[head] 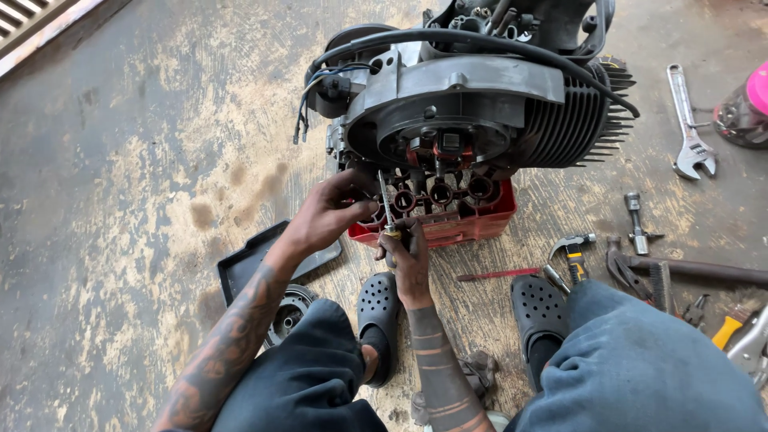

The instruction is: The person sits on the floor and uses a screwdriver to tighten screws on a motorcycle engine placed on a red crate. They also use a red pry bar to adjust components within the engine casing.

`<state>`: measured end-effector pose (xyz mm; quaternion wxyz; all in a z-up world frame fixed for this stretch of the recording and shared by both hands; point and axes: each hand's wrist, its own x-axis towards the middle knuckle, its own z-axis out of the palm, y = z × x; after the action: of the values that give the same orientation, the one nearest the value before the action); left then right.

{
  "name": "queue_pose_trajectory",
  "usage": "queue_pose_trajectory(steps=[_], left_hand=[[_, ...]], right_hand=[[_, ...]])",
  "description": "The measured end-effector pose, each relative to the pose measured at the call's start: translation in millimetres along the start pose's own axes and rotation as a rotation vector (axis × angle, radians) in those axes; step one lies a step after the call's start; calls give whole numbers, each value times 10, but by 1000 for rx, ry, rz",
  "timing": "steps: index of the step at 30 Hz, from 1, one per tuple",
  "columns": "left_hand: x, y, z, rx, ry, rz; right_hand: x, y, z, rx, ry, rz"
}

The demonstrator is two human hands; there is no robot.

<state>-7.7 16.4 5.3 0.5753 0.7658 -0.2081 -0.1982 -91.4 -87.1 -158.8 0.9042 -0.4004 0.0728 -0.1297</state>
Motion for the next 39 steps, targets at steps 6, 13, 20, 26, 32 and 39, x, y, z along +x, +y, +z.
queue_pose_trajectory(steps=[6,13,20,26,32,39], left_hand=[[-125,329,54,-257,-133,90],[-295,936,397,-597,-187,294],[-433,1482,515,-636,-187,409],[-33,1851,298,192,-19,484],[466,1159,469,314,422,655],[350,749,1039,263,695,872]], right_hand=[[-2,-286,-153,63,-168,-162],[-234,-1002,-149,93,-214,-194],[-763,-1715,62,53,-296,-364],[-1082,-2026,4,27,-286,-363],[-1095,-2196,-190,-61,-197,-470],[-920,-2083,-455,-89,-147,-522]])
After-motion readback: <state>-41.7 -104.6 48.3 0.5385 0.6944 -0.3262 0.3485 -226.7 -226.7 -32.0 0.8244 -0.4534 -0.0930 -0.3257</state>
